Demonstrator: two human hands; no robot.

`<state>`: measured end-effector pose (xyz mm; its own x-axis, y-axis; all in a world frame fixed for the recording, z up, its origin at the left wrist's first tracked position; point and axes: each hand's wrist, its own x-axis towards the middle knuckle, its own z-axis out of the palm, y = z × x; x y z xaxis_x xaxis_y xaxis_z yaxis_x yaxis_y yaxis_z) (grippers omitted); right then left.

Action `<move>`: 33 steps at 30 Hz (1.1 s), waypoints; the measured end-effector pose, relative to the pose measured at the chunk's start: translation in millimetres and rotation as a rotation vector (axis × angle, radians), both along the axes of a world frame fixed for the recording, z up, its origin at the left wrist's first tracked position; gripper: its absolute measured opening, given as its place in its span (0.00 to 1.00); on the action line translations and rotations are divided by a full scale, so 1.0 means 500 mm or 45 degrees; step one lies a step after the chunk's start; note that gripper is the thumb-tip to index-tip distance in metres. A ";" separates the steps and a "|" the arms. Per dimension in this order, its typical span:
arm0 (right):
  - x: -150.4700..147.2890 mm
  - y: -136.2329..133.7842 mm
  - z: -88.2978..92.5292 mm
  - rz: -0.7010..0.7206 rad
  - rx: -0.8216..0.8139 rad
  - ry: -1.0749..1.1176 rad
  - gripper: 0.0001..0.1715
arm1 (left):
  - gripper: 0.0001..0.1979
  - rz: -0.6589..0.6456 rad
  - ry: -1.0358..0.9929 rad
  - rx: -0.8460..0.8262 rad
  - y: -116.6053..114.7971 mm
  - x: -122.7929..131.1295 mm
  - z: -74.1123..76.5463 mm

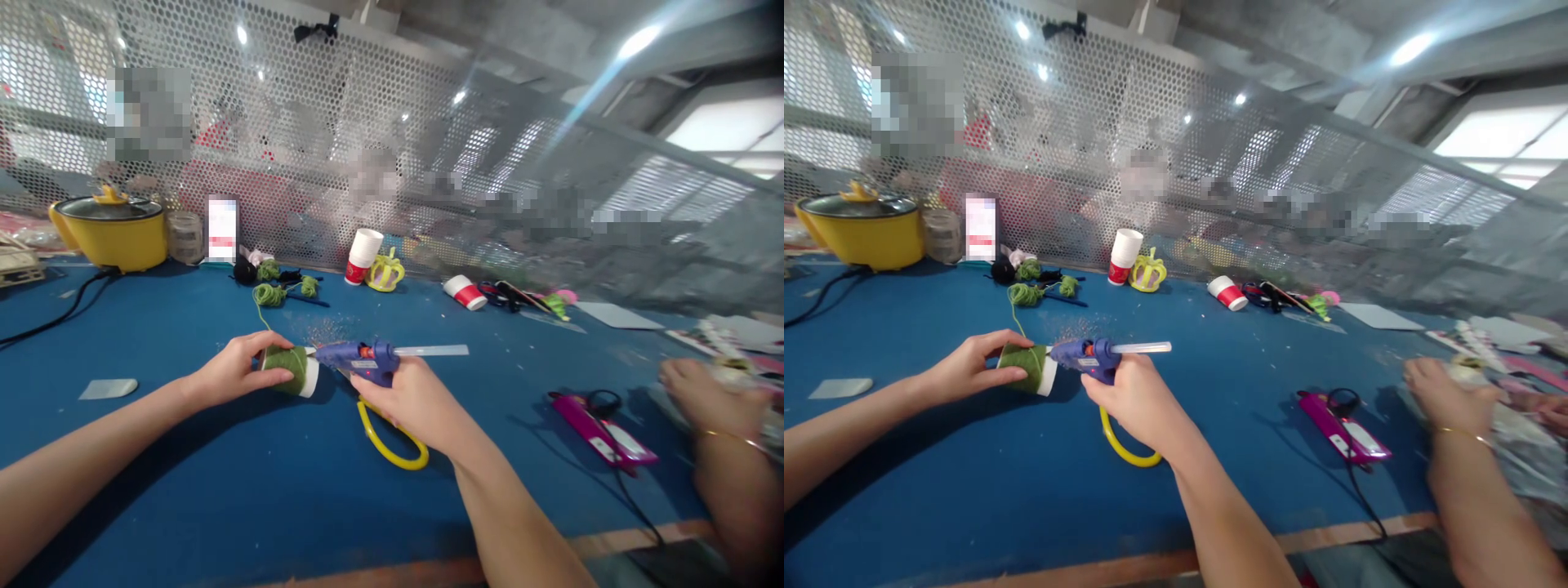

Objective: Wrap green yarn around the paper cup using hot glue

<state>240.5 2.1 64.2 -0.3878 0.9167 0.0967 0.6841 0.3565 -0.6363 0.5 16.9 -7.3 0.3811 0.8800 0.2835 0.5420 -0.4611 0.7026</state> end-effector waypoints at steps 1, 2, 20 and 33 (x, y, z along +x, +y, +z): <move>0.000 -0.001 0.001 0.007 0.003 0.003 0.09 | 0.19 0.004 -0.005 -0.019 0.000 0.000 0.000; 0.000 -0.002 0.001 0.015 0.003 0.005 0.08 | 0.19 0.010 -0.009 -0.035 0.001 0.000 0.000; 0.003 -0.001 0.007 0.004 0.000 -0.042 0.09 | 0.19 -0.010 0.085 0.141 -0.002 -0.001 -0.002; -0.006 0.011 0.005 -0.071 -0.042 -0.068 0.07 | 0.18 -0.132 0.112 0.427 -0.003 -0.002 -0.007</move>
